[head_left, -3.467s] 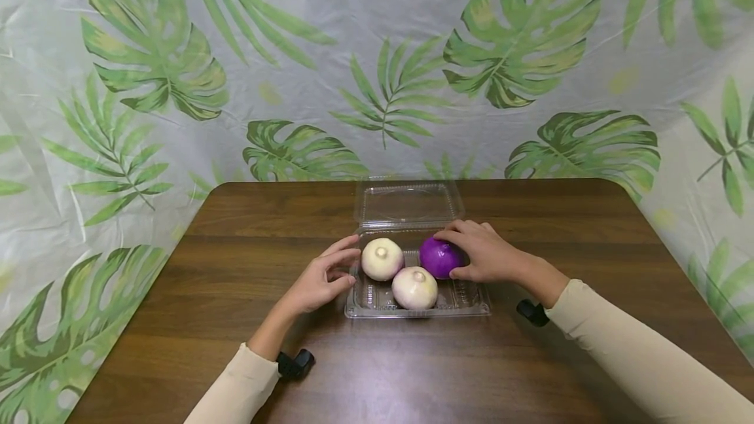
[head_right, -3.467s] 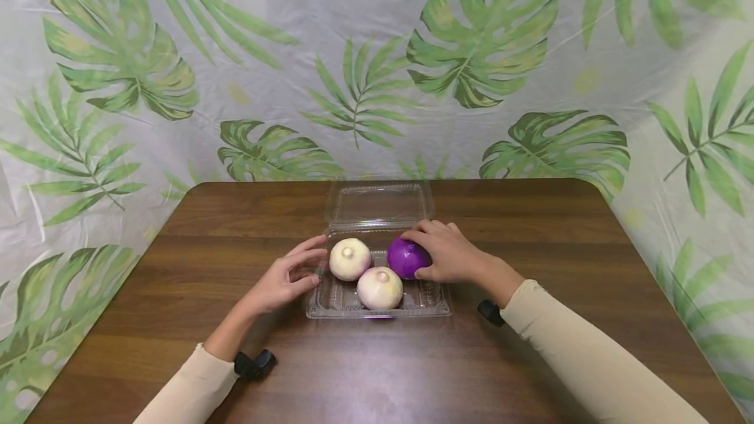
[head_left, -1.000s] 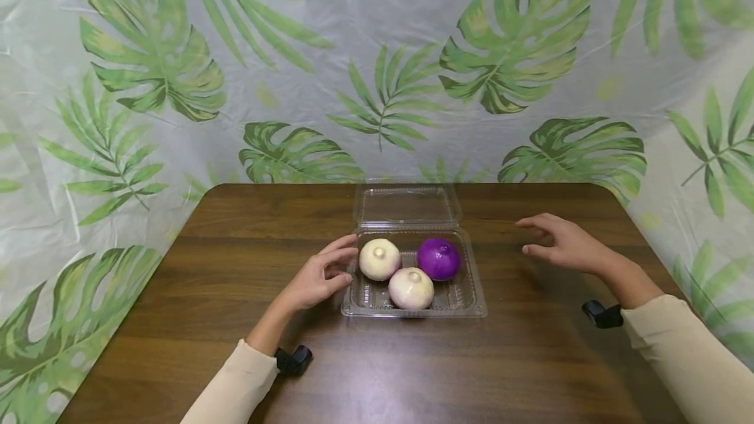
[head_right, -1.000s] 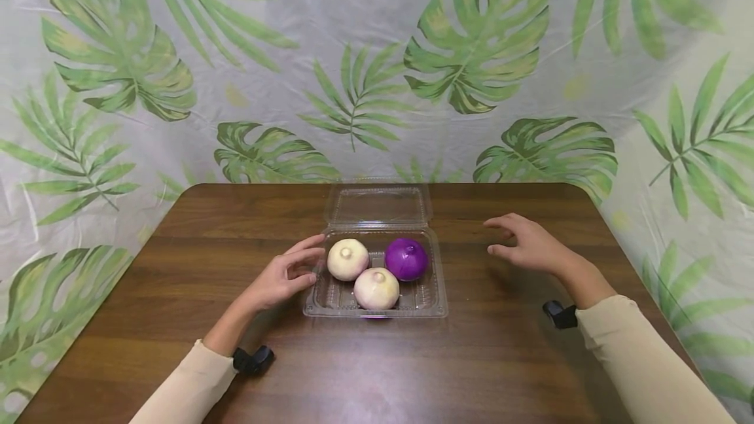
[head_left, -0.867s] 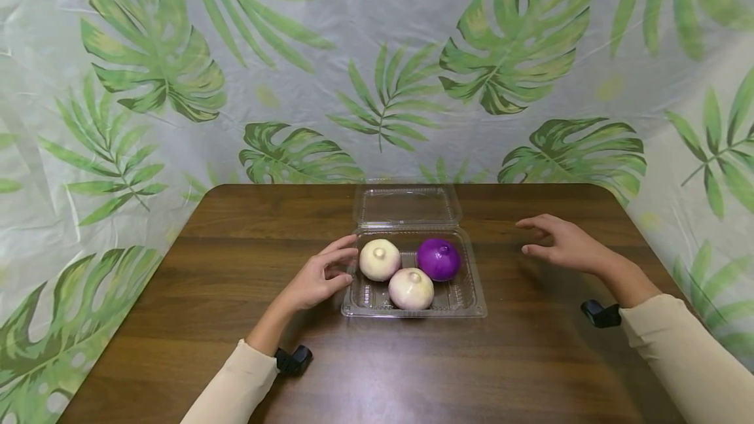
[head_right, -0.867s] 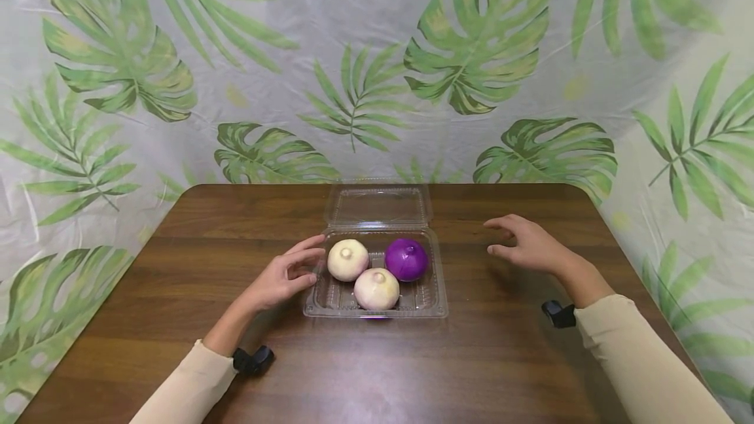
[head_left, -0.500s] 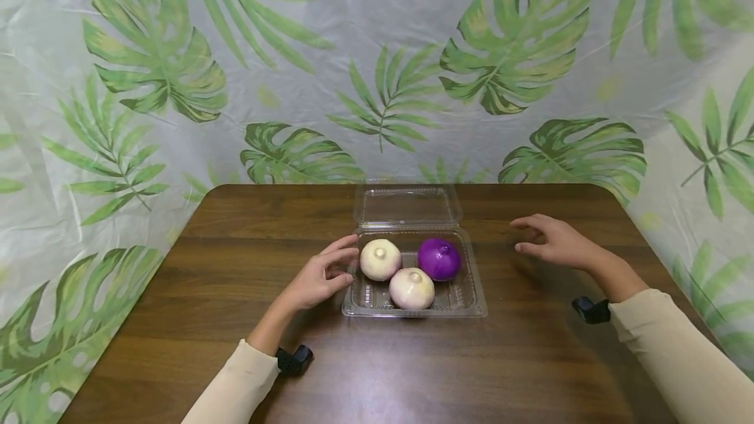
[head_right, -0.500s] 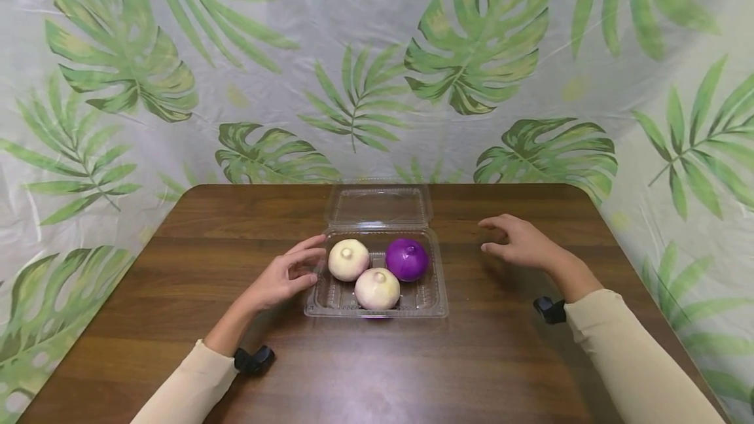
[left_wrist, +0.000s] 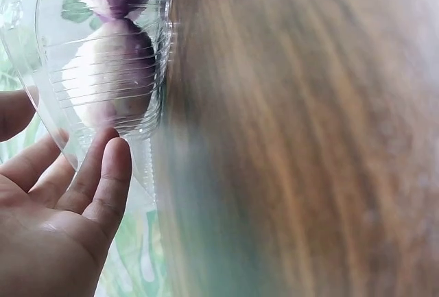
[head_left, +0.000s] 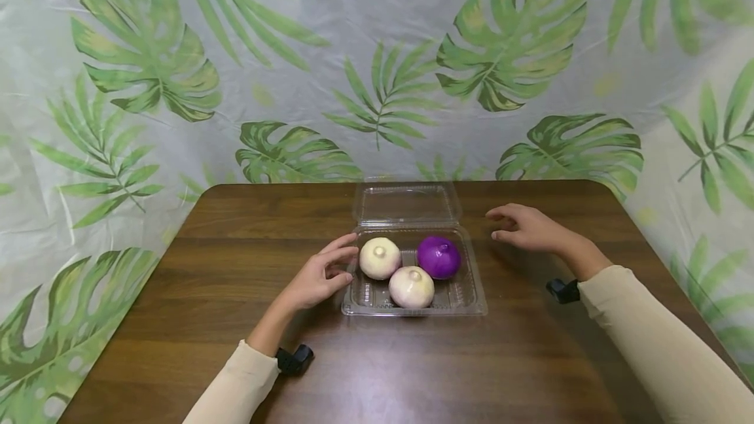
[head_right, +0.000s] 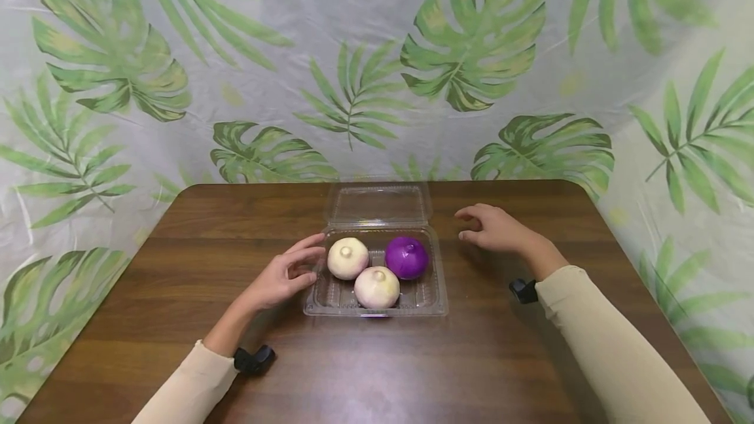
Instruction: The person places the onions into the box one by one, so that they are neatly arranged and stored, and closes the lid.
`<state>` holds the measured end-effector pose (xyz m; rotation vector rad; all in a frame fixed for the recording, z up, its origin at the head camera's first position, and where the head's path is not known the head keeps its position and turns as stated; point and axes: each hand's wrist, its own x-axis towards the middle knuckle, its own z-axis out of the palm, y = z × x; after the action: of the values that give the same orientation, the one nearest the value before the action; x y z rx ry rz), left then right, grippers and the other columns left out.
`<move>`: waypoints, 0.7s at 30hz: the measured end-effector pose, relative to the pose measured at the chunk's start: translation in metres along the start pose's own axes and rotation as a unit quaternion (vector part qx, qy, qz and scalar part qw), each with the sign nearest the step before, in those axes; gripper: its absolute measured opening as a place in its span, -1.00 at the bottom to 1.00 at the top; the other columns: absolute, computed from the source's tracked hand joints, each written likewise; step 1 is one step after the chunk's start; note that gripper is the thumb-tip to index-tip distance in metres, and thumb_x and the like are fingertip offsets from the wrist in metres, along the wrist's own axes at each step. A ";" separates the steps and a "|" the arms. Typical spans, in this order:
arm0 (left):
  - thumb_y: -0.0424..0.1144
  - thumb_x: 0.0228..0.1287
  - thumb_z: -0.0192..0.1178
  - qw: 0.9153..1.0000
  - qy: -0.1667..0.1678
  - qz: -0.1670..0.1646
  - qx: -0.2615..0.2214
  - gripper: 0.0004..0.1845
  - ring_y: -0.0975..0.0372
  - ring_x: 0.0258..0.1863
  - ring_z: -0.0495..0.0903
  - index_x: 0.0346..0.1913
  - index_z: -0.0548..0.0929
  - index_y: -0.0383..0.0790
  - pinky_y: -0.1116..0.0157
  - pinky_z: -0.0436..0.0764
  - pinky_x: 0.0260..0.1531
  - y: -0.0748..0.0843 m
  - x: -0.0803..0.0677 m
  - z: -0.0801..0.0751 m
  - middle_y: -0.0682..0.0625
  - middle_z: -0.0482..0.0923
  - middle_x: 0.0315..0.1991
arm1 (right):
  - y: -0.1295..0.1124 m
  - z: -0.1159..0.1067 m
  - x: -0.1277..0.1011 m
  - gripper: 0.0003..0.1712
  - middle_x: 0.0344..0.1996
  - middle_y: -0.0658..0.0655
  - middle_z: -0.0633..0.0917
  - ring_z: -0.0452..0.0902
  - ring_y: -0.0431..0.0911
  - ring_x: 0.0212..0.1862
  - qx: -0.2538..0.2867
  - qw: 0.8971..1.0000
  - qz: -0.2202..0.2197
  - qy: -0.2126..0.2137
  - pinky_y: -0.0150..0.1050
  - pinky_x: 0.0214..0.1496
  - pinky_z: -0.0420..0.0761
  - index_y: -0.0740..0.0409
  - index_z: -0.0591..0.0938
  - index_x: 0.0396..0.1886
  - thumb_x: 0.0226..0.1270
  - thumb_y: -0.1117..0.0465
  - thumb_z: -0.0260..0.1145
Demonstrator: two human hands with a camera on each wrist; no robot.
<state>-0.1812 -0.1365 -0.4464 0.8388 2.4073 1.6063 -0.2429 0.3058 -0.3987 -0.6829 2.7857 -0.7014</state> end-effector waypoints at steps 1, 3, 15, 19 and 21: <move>-0.56 0.22 0.17 1.000 0.000 -0.002 0.001 -0.45 -0.19 0.26 0.49 0.31 0.44 -0.51 0.32 0.62 0.06 0.000 0.000 0.000 -0.24 0.15 0.53 | 0.000 0.001 0.004 -0.43 0.25 0.43 0.50 0.56 0.31 0.15 -0.001 1.000 -0.001 -0.001 0.13 0.09 0.62 0.33 0.45 0.33 0.43 0.12 0.25; -0.55 0.22 0.17 1.000 0.001 -0.003 0.002 -0.45 -0.18 0.26 0.50 0.31 0.44 -0.50 0.31 0.63 0.06 0.000 -0.001 0.000 -0.23 0.15 0.53 | -0.001 0.001 0.013 -0.43 0.25 0.43 0.50 0.56 0.30 0.15 -0.001 1.000 0.001 -0.002 0.13 0.10 0.61 0.33 0.46 0.32 0.43 0.13 0.24; -0.55 0.21 0.17 1.000 0.001 -0.007 0.000 -0.45 -0.17 0.27 0.50 0.31 0.44 -0.51 0.24 0.63 0.08 -0.001 -0.001 0.001 -0.23 0.16 0.53 | -0.004 0.002 0.045 -0.44 0.18 0.40 0.60 0.54 0.30 0.18 0.013 0.999 0.031 0.002 0.17 0.13 0.57 0.32 0.47 0.31 0.43 0.11 0.22; -0.55 0.21 0.17 1.000 0.002 -0.008 -0.003 -0.45 -0.18 0.27 0.50 0.31 0.44 -0.51 0.31 0.62 0.07 0.000 -0.001 0.001 -0.24 0.15 0.53 | -0.002 0.005 0.052 -0.44 0.21 0.40 0.57 0.49 0.32 0.23 0.027 0.999 0.046 -0.001 0.20 0.17 0.53 0.29 0.45 0.34 0.46 0.09 0.19; -0.55 0.21 0.17 1.000 0.002 -0.008 -0.005 -0.45 -0.18 0.26 0.50 0.31 0.44 -0.51 0.35 0.62 0.06 0.000 0.000 0.001 -0.24 0.16 0.53 | -0.002 0.006 0.054 -0.44 0.22 0.40 0.56 0.48 0.32 0.24 0.037 0.998 0.051 -0.001 0.20 0.19 0.52 0.29 0.45 0.34 0.48 0.09 0.17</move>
<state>-0.1806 -0.1360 -0.4467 0.8123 2.4020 1.6141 -0.2880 0.2760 -0.4065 -0.5223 2.7548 -0.7774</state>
